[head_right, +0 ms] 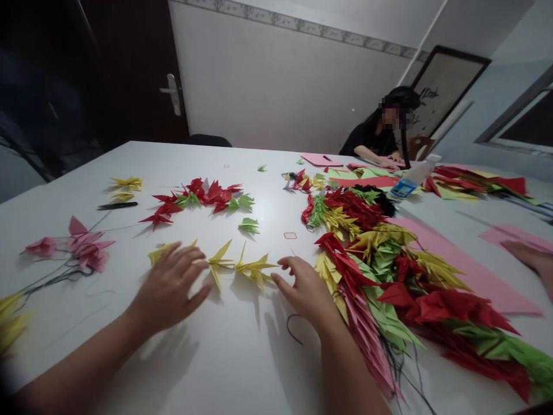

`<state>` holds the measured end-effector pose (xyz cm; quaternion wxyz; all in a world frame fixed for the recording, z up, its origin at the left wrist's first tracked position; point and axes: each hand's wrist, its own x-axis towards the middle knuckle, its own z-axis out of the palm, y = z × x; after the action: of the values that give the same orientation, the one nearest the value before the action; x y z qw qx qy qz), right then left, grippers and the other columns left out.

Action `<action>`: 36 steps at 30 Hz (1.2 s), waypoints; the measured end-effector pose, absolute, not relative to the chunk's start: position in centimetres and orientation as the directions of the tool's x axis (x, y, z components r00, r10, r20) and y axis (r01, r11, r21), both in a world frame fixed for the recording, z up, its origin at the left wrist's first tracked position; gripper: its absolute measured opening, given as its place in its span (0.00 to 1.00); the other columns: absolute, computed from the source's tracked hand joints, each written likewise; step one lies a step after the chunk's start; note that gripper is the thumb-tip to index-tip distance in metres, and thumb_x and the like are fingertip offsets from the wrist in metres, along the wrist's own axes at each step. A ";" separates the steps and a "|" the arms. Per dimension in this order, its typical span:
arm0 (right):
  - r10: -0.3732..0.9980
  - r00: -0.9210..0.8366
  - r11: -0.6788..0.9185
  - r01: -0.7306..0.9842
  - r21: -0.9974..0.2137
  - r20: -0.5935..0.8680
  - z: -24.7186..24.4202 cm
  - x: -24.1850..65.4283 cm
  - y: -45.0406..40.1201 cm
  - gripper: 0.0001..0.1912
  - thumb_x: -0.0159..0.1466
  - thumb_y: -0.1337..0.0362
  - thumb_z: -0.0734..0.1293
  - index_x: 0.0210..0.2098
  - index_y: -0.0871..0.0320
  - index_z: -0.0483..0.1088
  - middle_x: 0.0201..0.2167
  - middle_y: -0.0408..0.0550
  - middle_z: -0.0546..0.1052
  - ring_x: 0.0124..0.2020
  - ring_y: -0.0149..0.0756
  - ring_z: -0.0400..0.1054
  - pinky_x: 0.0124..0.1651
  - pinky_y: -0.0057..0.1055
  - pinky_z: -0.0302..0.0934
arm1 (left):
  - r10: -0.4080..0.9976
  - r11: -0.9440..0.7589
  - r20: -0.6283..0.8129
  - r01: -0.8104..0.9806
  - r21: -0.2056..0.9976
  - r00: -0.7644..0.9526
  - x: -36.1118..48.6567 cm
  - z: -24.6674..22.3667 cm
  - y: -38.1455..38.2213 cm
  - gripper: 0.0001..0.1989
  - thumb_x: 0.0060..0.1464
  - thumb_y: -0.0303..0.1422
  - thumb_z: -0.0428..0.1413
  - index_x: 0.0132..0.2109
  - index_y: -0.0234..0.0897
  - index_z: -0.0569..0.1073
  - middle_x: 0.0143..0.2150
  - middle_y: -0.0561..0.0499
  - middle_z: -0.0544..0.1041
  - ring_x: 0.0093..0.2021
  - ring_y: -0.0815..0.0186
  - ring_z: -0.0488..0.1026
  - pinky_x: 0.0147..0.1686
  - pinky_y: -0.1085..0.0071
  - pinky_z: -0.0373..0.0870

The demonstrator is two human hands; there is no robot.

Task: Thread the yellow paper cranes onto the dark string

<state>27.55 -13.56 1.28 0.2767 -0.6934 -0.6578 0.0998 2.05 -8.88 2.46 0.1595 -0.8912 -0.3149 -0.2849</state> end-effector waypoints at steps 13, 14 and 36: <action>0.947 0.039 0.119 0.879 -0.461 0.318 1.0 27.2 -12.8 0.07 0.58 0.66 0.61 0.27 0.57 0.70 0.27 0.46 0.73 0.32 0.35 0.66 0.34 0.29 0.58 | 0.513 -0.780 0.445 0.616 -0.116 0.734 7.0 -2.2 -10.7 0.23 0.56 0.41 0.43 0.54 0.31 0.64 0.55 0.42 0.67 0.57 0.55 0.58 0.55 0.58 0.52; 0.948 0.040 0.121 0.874 -0.471 0.317 1.0 27.3 -12.8 0.07 0.58 0.66 0.61 0.27 0.57 0.70 0.27 0.46 0.73 0.32 0.35 0.66 0.34 0.29 0.58 | 0.518 -0.776 0.450 0.621 -0.110 0.727 7.0 -2.5 -10.6 0.23 0.57 0.41 0.42 0.54 0.31 0.63 0.55 0.42 0.67 0.57 0.55 0.59 0.56 0.58 0.52; 0.945 0.084 0.089 0.864 -0.496 0.316 1.6 28.7 -13.1 0.09 0.58 0.64 0.61 0.27 0.56 0.72 0.27 0.47 0.75 0.29 0.34 0.68 0.28 0.27 0.59 | 0.516 -0.742 0.515 0.658 -0.130 0.684 7.1 -3.4 -9.7 0.22 0.57 0.42 0.41 0.53 0.36 0.64 0.57 0.42 0.65 0.53 0.56 0.63 0.53 0.60 0.55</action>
<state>28.75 -13.13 1.63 0.3018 -0.6717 -0.6732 0.0673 7.13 -9.72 -3.40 0.1542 -0.9046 -0.3243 -0.2295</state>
